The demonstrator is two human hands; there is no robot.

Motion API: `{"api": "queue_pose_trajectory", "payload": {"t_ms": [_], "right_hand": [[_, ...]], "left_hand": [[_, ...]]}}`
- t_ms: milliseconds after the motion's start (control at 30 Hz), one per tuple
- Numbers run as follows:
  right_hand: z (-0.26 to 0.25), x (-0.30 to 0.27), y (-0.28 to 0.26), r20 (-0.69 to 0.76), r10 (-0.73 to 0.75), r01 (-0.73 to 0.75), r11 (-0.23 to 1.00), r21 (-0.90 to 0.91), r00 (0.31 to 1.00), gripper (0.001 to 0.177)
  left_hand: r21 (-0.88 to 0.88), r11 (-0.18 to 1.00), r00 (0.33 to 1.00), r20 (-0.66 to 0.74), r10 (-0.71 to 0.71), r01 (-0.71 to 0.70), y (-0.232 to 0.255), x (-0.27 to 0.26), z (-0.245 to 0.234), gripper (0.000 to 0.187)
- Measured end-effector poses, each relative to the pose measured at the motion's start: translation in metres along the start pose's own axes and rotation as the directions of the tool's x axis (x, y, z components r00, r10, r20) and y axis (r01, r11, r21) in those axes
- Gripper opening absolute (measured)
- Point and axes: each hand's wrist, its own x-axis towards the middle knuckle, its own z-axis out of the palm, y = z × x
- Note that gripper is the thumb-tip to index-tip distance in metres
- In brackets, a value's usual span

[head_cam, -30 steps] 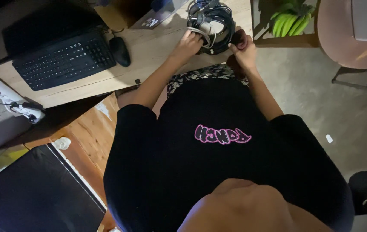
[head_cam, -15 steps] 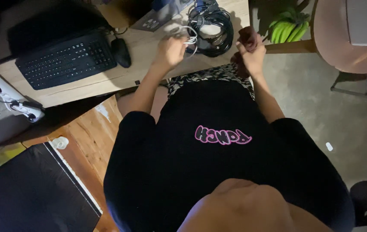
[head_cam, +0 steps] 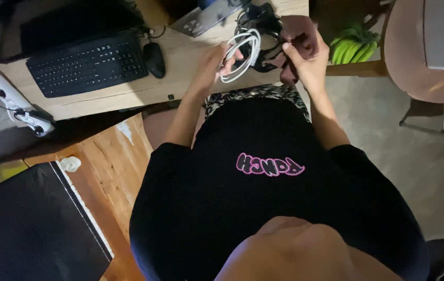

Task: Unboxing a new device and organizing its cables at a desk.

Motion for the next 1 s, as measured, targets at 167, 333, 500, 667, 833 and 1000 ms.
{"api": "queue_pose_trajectory", "payload": {"t_ms": [167, 333, 500, 667, 833, 1000], "right_hand": [[0.018, 0.01, 0.044, 0.046, -0.086, 0.087, 0.996, -0.019, 0.995, 0.051], [0.048, 0.004, 0.099, 0.125, 0.283, -0.308, 0.89, 0.336, 0.951, 0.048], [0.073, 0.017, 0.001, 0.02, -0.395, 0.394, 0.913, -0.107, 0.919, 0.036], [0.086, 0.024, -0.008, 0.484, -0.724, 0.839, 0.245, -0.486, 0.492, 0.037], [0.03, 0.043, 0.072, 0.0, -0.085, 0.076, 0.885, -0.459, 0.996, 0.026], [0.077, 0.029, 0.057, 0.209, 0.246, -0.145, 0.902, -0.406, 0.946, 0.044]], "left_hand": [[-0.244, 0.965, 0.992, 0.055, 0.112, -0.096, -0.037, 0.012, -0.003, 0.05], [-0.37, 0.9, 0.973, -0.121, 0.198, -0.23, -0.035, 0.007, -0.005, 0.032], [-0.052, 0.992, 0.963, -0.25, 0.099, -0.116, -0.038, 0.004, -0.008, 0.034], [0.192, 0.839, 0.816, -0.202, 0.541, -0.509, -0.081, 0.005, -0.021, 0.052], [0.247, 0.968, 0.95, -0.286, 0.126, -0.054, -0.012, -0.039, -0.034, 0.041], [0.311, 0.921, 0.907, -0.271, 0.321, -0.234, -0.015, -0.03, -0.035, 0.037]]}}
